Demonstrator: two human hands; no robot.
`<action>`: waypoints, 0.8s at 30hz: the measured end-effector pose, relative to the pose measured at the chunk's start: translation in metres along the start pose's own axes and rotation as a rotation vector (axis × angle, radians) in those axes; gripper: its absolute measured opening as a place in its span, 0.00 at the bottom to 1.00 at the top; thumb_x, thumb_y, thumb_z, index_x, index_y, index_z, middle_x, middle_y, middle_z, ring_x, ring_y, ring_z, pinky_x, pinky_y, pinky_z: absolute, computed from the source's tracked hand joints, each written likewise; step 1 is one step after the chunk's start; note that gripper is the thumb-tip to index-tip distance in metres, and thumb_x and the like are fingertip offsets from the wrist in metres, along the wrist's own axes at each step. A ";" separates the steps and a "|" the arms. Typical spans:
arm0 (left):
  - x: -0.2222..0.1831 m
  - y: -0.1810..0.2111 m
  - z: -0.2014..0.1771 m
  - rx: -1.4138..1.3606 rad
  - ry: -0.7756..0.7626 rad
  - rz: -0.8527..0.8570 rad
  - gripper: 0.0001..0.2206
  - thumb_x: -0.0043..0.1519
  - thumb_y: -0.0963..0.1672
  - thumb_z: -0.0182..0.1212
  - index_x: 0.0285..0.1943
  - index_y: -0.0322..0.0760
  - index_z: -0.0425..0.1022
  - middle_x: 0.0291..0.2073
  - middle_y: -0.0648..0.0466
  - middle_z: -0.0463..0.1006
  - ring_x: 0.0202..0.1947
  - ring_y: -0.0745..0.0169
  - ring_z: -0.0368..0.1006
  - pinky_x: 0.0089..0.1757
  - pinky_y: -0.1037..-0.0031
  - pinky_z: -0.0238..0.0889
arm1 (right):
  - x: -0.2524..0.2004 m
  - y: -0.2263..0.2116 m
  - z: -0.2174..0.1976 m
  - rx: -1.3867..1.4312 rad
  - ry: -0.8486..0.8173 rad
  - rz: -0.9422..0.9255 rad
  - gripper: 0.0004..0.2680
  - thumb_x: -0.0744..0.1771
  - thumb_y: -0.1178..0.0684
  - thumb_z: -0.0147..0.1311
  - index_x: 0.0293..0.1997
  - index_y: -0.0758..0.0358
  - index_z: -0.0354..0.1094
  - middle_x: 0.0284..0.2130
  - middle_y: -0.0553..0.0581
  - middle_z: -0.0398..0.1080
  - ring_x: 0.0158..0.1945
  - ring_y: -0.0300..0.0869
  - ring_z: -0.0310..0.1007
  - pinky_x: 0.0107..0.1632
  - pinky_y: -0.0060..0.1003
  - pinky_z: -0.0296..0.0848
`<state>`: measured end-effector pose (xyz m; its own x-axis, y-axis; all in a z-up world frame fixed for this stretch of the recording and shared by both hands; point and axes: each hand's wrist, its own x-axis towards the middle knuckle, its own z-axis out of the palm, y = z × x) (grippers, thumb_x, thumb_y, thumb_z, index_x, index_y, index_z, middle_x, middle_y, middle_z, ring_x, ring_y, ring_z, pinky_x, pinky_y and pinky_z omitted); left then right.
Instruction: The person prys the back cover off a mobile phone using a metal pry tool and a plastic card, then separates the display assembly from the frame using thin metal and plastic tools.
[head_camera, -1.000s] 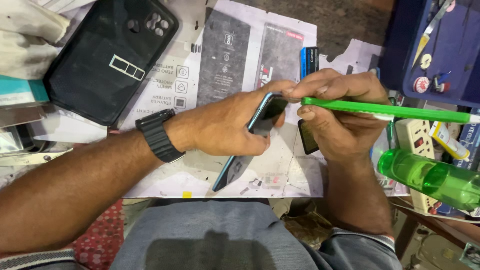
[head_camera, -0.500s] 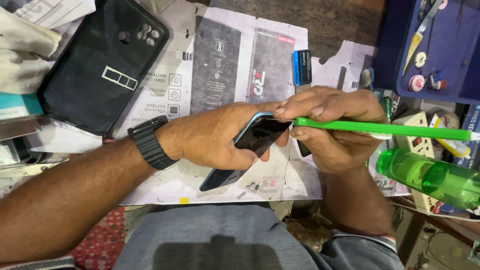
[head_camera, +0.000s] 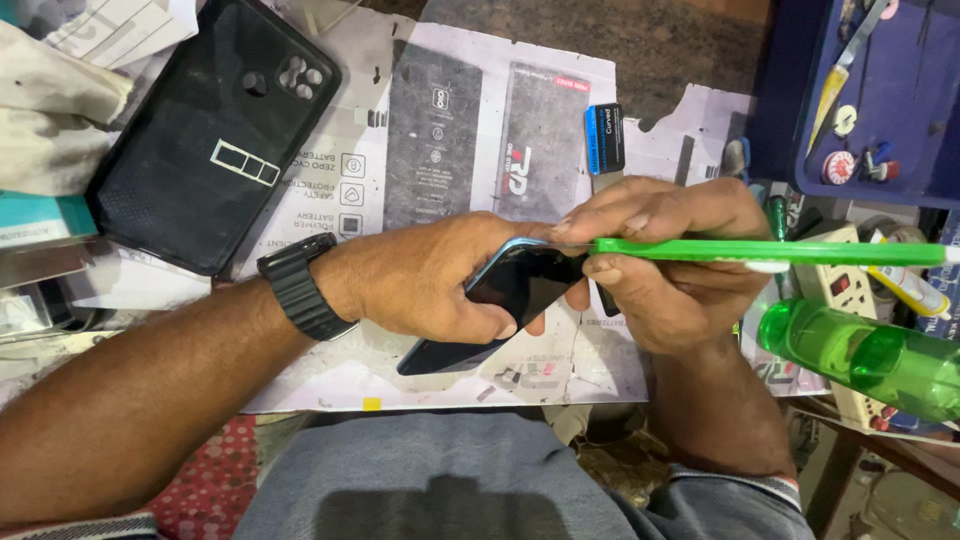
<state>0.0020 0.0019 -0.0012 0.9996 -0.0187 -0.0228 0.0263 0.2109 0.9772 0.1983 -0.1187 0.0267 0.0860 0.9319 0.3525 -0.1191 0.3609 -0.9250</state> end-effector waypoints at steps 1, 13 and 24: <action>0.000 0.000 0.000 -0.015 -0.005 -0.011 0.22 0.53 0.41 0.59 0.60 0.40 0.74 0.37 0.60 0.84 0.37 0.73 0.80 0.40 0.76 0.76 | -0.002 -0.002 0.002 0.017 0.023 0.013 0.09 0.66 0.68 0.55 0.47 0.69 0.61 0.40 0.79 0.74 0.38 0.49 0.81 0.28 0.35 0.79; -0.001 -0.003 0.001 -0.114 -0.049 0.004 0.24 0.54 0.39 0.59 0.63 0.37 0.74 0.41 0.59 0.85 0.42 0.75 0.79 0.44 0.78 0.77 | -0.011 -0.008 0.005 -0.070 0.004 0.023 0.10 0.68 0.70 0.55 0.51 0.68 0.60 0.42 0.80 0.74 0.39 0.48 0.81 0.28 0.30 0.78; 0.000 -0.003 0.002 -0.071 -0.036 -0.029 0.22 0.53 0.40 0.60 0.59 0.38 0.75 0.38 0.60 0.84 0.35 0.76 0.78 0.38 0.79 0.75 | -0.011 -0.009 0.007 -0.091 0.014 0.013 0.11 0.67 0.70 0.55 0.52 0.67 0.62 0.43 0.80 0.74 0.38 0.45 0.81 0.29 0.29 0.78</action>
<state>0.0017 -0.0009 -0.0035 0.9972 -0.0613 -0.0423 0.0578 0.2784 0.9587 0.1911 -0.1317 0.0327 0.0993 0.9356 0.3388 -0.0301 0.3431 -0.9388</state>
